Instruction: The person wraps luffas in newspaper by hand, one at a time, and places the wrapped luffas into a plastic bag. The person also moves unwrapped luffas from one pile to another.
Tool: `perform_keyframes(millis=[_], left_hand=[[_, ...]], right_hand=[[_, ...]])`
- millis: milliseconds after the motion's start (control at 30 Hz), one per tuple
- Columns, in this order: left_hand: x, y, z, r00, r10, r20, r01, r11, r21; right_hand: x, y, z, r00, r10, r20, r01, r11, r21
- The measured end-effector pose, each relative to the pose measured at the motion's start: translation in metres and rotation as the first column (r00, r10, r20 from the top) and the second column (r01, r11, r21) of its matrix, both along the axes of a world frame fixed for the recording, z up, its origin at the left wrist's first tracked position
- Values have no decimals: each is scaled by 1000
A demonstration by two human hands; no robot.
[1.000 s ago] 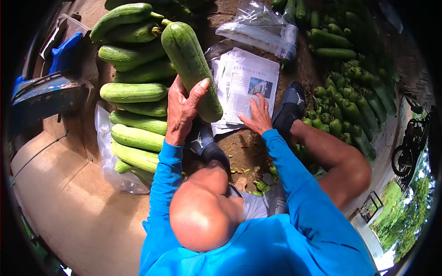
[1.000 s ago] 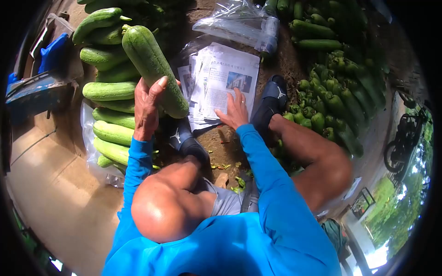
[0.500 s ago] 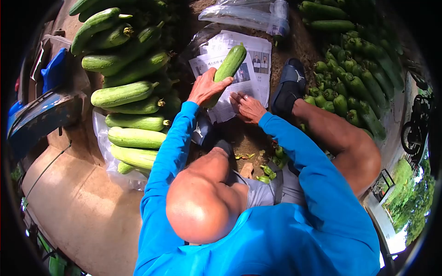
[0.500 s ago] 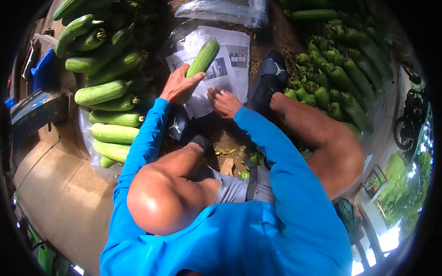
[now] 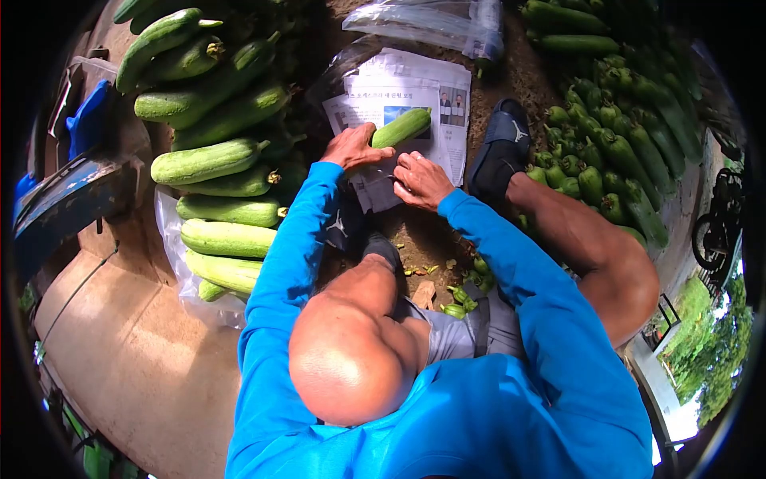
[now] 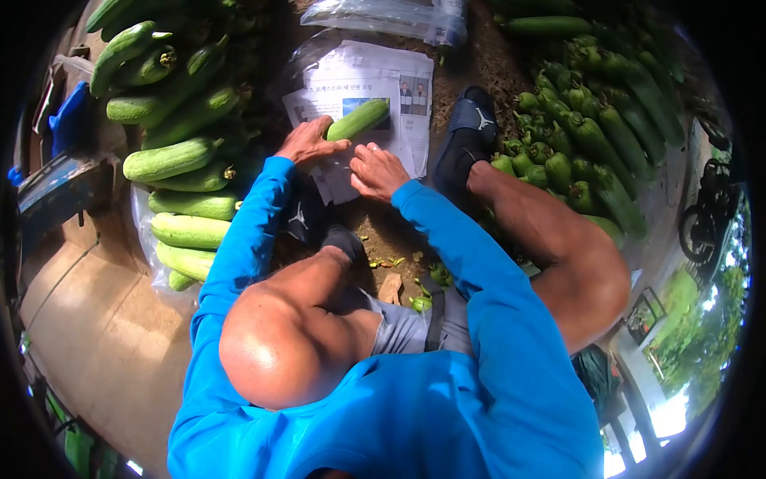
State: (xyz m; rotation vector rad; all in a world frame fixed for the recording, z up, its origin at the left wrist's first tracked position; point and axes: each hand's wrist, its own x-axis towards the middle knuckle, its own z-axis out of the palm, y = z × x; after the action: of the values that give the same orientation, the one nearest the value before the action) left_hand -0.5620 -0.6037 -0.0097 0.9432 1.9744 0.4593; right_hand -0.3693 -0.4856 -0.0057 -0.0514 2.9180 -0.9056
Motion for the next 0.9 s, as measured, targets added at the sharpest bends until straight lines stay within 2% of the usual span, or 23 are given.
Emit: perform_keyframes(millis=[133,233,367,467,500,533,600,633,700,767,900], left_hand=[[2,5,8,995,-84,-51,84,996,-16],[3,9,3,993,-112,-29,111,994,-8],[4,12,-5,987,-161,-8,160,986,-40],[2,11,-5,993,-103,60,106,994,-35],[-1,10,-9,993,-97,62,100,994,-41],[-5,11,-13,992,-66,111,70,997,-36],[-12,14,-10,975,-12,222,32,996,-88],[-14,14,-10,975,-6,222,27,996,-90],[-23,19,-9,936,-3,352,31,997,-76],[-26,22,-14,940,4,342,31,995,-95],[-28,29,3,978,-66,198,81,994,-72]], right_hand=[[-3,-1,5,998,38,-44,-33,993,114],[2,-1,4,999,34,-1,-34,985,168],[8,-1,1,999,27,41,-33,988,152],[8,-2,3,1000,-21,17,19,993,117],[7,-1,4,996,-87,-17,88,995,43],[5,0,4,987,-156,-46,154,987,-33],[3,3,7,980,-197,-32,195,978,-68],[2,5,8,970,-244,-19,241,966,-95],[0,9,5,966,-258,1,256,958,-126],[-1,14,-6,961,-225,-162,192,961,-197],[-5,23,5,991,-126,-40,115,972,-207]])
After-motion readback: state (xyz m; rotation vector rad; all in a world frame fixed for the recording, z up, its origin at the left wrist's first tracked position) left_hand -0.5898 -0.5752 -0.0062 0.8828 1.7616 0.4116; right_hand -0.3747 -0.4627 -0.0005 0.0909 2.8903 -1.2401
